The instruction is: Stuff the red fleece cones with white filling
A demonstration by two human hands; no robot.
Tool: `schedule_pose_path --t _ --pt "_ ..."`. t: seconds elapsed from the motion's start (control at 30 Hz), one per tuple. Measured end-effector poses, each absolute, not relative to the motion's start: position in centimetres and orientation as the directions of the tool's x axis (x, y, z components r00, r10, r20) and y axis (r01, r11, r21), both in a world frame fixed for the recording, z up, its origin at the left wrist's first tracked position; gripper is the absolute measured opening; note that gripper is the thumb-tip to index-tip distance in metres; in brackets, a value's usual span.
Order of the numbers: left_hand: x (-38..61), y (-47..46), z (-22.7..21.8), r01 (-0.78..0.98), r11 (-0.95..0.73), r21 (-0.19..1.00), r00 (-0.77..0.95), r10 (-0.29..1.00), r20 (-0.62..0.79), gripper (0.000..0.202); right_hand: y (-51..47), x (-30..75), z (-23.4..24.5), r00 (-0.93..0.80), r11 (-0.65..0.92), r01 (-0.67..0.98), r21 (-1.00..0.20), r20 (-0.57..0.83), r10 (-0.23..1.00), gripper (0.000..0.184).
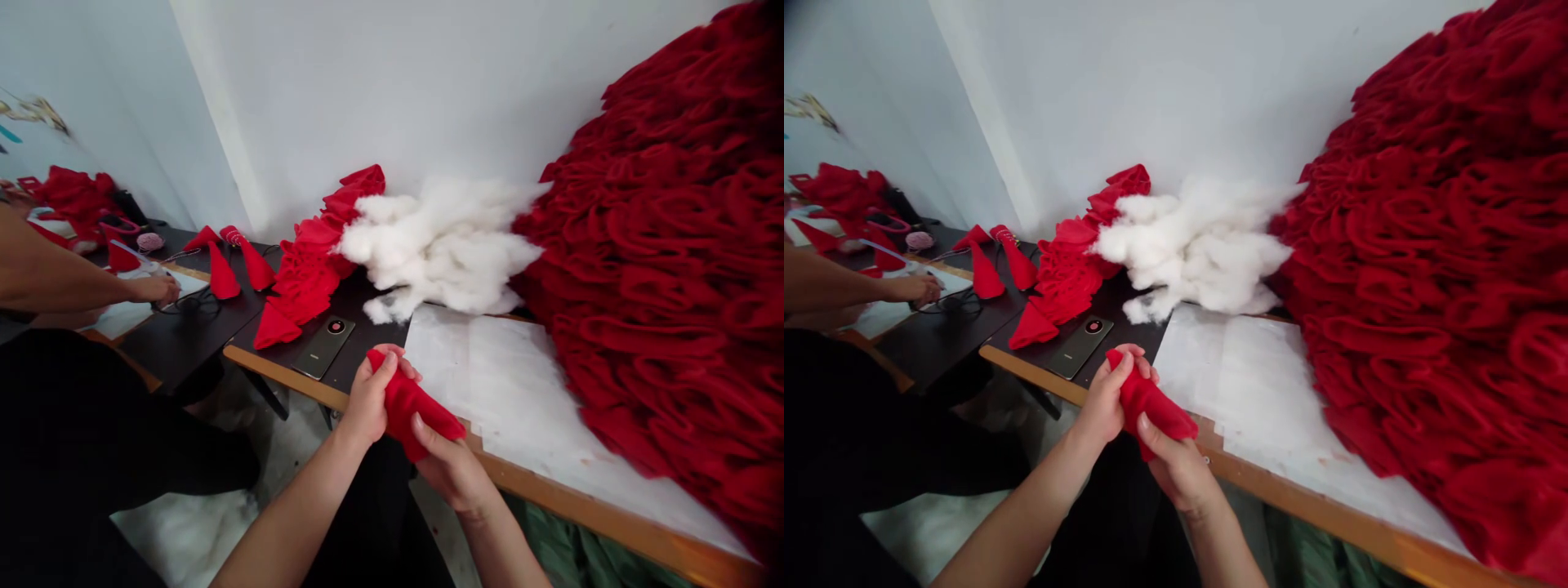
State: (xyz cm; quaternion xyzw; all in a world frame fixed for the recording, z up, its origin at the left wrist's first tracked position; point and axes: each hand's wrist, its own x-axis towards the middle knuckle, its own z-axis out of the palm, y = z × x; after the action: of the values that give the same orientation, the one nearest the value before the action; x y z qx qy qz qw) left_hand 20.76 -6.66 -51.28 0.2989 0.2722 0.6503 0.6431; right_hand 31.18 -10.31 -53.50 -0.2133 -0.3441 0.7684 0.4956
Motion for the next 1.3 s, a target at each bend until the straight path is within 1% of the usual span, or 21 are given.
schedule_pose_path --t 0.2,0.3,0.37,0.43,0.47,0.5,0.53,0.57,0.6,0.63,0.7,0.77,0.83,0.87,0.93,1.0,1.1,1.2,1.23,1.27,1.3 --pt "21.2 -6.5 -51.3 -0.685 0.024 0.729 -0.041 0.997 -0.072 0.037 -10.0 30.9 -53.6 -0.418 -0.275 -0.593 -0.757 -0.003 0.908 0.035" --pt "20.4 -5.1 -51.6 -0.688 0.029 0.725 -0.132 0.978 -0.164 0.04 -10.1 31.6 -53.8 -0.429 -0.26 -0.53 -0.807 -0.01 0.903 0.038" --pt "19.3 -3.5 -51.9 -0.649 0.048 0.759 -0.199 0.953 -0.23 0.042 -9.9 33.1 -54.1 -0.478 -0.27 -0.392 -0.879 -0.056 0.876 0.04" --pt "18.3 -1.8 -52.3 -0.565 0.117 0.817 -0.222 0.932 -0.288 0.043 -9.0 35.3 -54.4 -0.441 -0.216 -0.191 -0.958 -0.113 0.89 0.042" --pt "17.9 -1.0 -52.6 -0.517 0.161 0.841 -0.215 0.926 -0.31 0.044 -8.2 36.5 -54.5 -0.351 -0.146 -0.084 -0.986 -0.107 0.93 0.044" --pt "17.6 -0.3 -53.0 -0.46 0.194 0.866 -0.21 0.924 -0.319 0.046 -7.1 37.6 -54.5 -0.223 -0.047 0.03 -0.998 -0.053 0.973 0.047" --pt "17.4 0.3 -53.3 -0.386 0.2 0.901 -0.226 0.926 -0.302 0.049 -5.7 38.6 -54.4 -0.066 0.064 0.146 -0.987 0.055 0.996 0.05" --pt "17.4 0.8 -53.6 -0.286 0.173 0.943 -0.27 0.929 -0.252 0.053 -4.1 39.4 -54.3 0.062 0.16 0.27 -0.949 0.183 0.981 0.055" --pt "17.4 1.2 -53.8 -0.156 0.115 0.981 -0.338 0.927 -0.163 0.056 -2.2 39.9 -54.1 0.137 0.235 0.392 -0.889 0.309 0.941 0.059" --pt "17.5 1.4 -53.9 0.003 0.043 0.999 -0.41 0.911 -0.038 0.058 -0.2 40.2 -53.9 0.177 0.288 0.504 -0.814 0.423 0.888 0.062" --pt "17.7 1.5 -54.0 0.299 -0.104 0.948 -0.485 0.839 0.245 0.059 4.1 40.0 -53.4 0.173 0.324 0.689 -0.649 0.581 0.796 0.065" --pt "17.8 1.3 -53.8 0.462 -0.219 0.859 -0.454 0.774 0.441 0.054 8.1 39.1 -52.9 0.144 0.304 0.78 -0.547 0.63 0.763 0.076" --pt "17.9 0.8 -53.9 0.527 -0.293 0.798 -0.394 0.748 0.535 0.043 11.4 38.2 -52.7 0.161 0.263 0.801 -0.538 0.615 0.772 0.083" --pt "18.0 0.5 -54.1 0.539 -0.318 0.78 -0.367 0.745 0.557 0.038 12.6 37.8 -52.7 0.176 0.246 0.797 -0.552 0.602 0.779 0.08" --pt "18.3 0.1 -54.8 0.541 -0.341 0.769 -0.325 0.759 0.565 0.033 14.5 37.5 -52.7 0.198 0.229 0.774 -0.59 0.569 0.798 0.063" --pt "18.6 0.0 -55.8 0.515 -0.328 0.792 -0.313 0.788 0.53 0.031 15.4 37.7 -52.9 0.208 0.218 0.743 -0.632 0.529 0.823 0.045" --pt "19.1 0.3 -56.4 0.464 -0.282 0.84 -0.347 0.814 0.465 0.027 15.4 38.8 -53.1 0.228 0.203 0.697 -0.687 0.481 0.846 0.027" --pt "19.9 0.9 -55.0 0.453 -0.319 0.833 -0.339 0.802 0.492 0.025 14.4 40.1 -53.0 0.271 0.191 0.658 -0.728 0.466 0.842 0.012" --pt "20.4 1.2 -54.2 0.419 -0.345 0.84 -0.304 0.818 0.488 0.023 13.9 40.4 -53.0 0.289 0.186 0.643 -0.743 0.461 0.839 0.01" --pt "21.1 1.6 -53.3 0.348 -0.353 0.869 -0.253 0.857 0.449 0.021 13.5 40.7 -52.9 0.305 0.184 0.628 -0.756 0.456 0.836 0.009" --pt "21.9 2.1 -52.5 0.236 -0.323 0.916 -0.183 0.911 0.369 0.018 13.0 40.8 -52.9 0.316 0.184 0.612 -0.769 0.452 0.834 0.01"
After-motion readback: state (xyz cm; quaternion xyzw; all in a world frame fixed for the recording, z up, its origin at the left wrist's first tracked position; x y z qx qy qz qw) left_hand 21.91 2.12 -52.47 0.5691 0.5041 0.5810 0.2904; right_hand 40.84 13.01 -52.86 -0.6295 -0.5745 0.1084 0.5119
